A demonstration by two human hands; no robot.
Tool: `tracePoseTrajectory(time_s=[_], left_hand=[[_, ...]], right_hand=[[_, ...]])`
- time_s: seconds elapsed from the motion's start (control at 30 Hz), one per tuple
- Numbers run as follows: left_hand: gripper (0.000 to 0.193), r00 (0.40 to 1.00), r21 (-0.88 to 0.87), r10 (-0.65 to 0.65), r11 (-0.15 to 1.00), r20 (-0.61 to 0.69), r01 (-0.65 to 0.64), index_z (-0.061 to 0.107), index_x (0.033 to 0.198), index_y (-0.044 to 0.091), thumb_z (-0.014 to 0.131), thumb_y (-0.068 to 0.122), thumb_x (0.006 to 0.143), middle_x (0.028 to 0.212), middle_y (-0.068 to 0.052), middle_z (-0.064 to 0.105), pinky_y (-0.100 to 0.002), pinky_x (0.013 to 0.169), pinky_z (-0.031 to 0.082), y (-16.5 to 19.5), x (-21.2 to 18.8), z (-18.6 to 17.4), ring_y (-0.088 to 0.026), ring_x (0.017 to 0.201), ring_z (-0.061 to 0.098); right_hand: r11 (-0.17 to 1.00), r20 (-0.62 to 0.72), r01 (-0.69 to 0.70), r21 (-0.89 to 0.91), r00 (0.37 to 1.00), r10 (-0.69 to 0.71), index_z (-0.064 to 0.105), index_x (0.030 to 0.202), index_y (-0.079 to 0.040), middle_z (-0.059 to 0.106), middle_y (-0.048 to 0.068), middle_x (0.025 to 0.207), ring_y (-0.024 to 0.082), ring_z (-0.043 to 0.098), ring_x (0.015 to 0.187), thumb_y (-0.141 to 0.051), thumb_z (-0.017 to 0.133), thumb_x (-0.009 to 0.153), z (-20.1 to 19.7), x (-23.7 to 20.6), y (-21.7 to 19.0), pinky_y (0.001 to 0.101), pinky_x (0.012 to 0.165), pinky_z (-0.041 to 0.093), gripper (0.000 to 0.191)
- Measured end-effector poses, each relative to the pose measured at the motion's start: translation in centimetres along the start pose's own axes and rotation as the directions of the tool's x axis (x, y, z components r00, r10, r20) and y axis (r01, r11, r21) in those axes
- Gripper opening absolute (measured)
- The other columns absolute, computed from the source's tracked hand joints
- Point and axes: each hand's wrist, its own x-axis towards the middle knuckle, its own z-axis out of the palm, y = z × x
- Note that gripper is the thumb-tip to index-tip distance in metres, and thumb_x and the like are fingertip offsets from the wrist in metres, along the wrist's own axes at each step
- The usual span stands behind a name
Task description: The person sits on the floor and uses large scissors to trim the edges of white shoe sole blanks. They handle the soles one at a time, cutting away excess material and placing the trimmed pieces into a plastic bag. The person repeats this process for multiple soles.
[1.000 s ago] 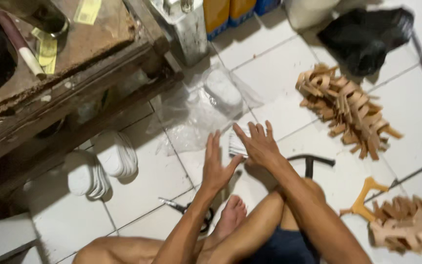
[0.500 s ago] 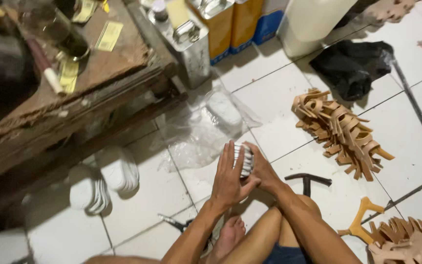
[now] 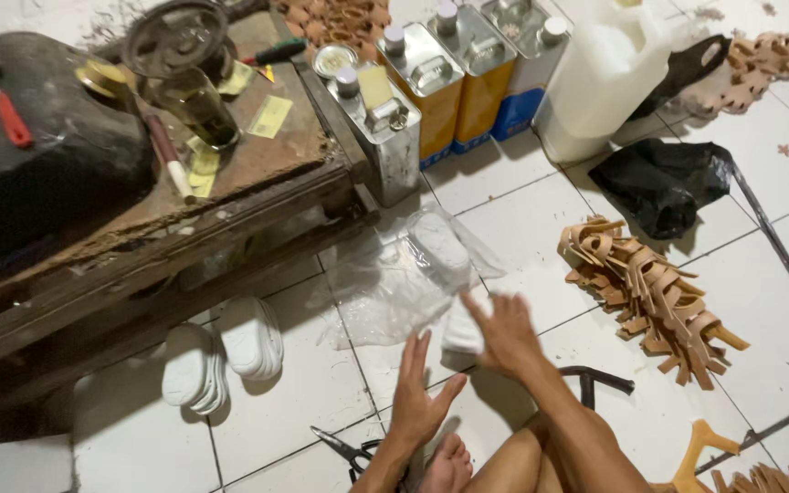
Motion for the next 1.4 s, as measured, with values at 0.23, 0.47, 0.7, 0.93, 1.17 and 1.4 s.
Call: tracePoseTrajectory(time_s=[0.23, 0.47, 0.7, 0.93, 1.17, 1.4], left_hand=[[0.126, 0.942, -0.539, -0.333, 0.786, 0.044, 0.303, -0.002, 0.160, 0.018, 0.090, 0.020, 0.074, 0.164, -0.020, 0.019, -0.046, 0.123, 0.026, -3.3, -3.2, 1.4, -0.033, 0.154, 0.024], [0.117, 0.972, -0.809, -0.164, 0.539, 0.171, 0.234, 0.014, 0.158, 0.008, 0.082, 0.019, 0.063, 0.151, -0.027, 0.043, -0.048, 0.114, 0.044, 0.5, -8.3, -0.6, -0.039, 0.138, 0.049], [0.104, 0.925, -0.318, -0.379, 0.881, -0.035, 0.349, 0.025, 0.149, 0.010, 0.084, 0.024, 0.064, 0.135, -0.017, 0.055, -0.040, 0.106, 0.051, 3.1, -14.3, -7.8, -0.028, 0.125, 0.058], [0.073, 0.938, -0.864, -0.328, 0.499, -0.111, 0.072, 0.046, 0.144, 0.000, 0.072, 0.011, 0.076, 0.125, -0.014, 0.066, -0.035, 0.101, 0.054, -1.9, -21.1, -12.8, -0.023, 0.116, 0.066], [0.044, 0.873, -0.920, -0.325, -0.027, -0.363, -0.392, 0.060, 0.129, -0.005, 0.064, 0.011, 0.088, 0.121, -0.015, 0.069, -0.043, 0.106, 0.051, -4.5, -27.6, -16.1, -0.029, 0.115, 0.065], [0.039, 0.464, -0.689, -0.626, 0.167, -0.627, -0.705, 0.063, 0.116, 0.011, 0.068, 0.019, 0.078, 0.108, -0.008, 0.069, -0.049, 0.092, 0.052, -7.3, -31.4, -31.0, -0.028, 0.103, 0.066]], right_hand=[[0.670, 0.138, -0.253, 0.698, 0.966, 0.220, 0.014, 0.157, -0.008, 0.047, 0.020, 0.140, 0.032, 0.049, 0.128, -0.033, 0.091, 0.058, 1.4, -2.0, -2.4, 0.0495, 0.111, 0.038, 0.128], [-0.463, 0.346, -0.345, 0.816, 0.934, -0.087, 0.034, 0.153, 0.001, 0.060, 0.023, 0.132, 0.031, 0.063, 0.116, -0.011, 0.063, 0.062, 0.5, -7.7, -9.6, 0.0374, 0.097, 0.054, 0.097], [-0.443, 0.198, -0.287, 0.849, 0.951, -0.237, 0.034, 0.151, -0.001, 0.054, 0.019, 0.141, 0.031, 0.056, 0.126, -0.016, 0.064, 0.079, 1.6, -11.4, -16.6, 0.0421, 0.103, 0.049, 0.080], [-0.363, 0.506, -0.609, 0.705, 0.791, -0.345, 0.030, 0.156, -0.022, 0.060, 0.013, 0.142, 0.027, 0.063, 0.123, -0.049, 0.046, 0.090, 3.5, -7.3, -23.7, 0.0401, 0.100, 0.051, 0.073], [0.904, 0.185, 0.133, 0.406, 0.957, -0.223, 0.070, 0.121, -0.006, 0.074, 0.025, 0.100, 0.039, 0.070, 0.096, -0.031, 0.081, 0.078, 7.2, -7.8, -25.3, 0.0478, 0.092, 0.055, 0.050], [0.798, 0.062, 0.118, 0.592, 0.980, -0.190, 0.067, 0.113, 0.004, 0.070, 0.026, 0.093, 0.038, 0.070, 0.086, -0.016, 0.085, 0.067, 7.2, -9.3, -28.6, 0.0470, 0.079, 0.057, 0.054]])
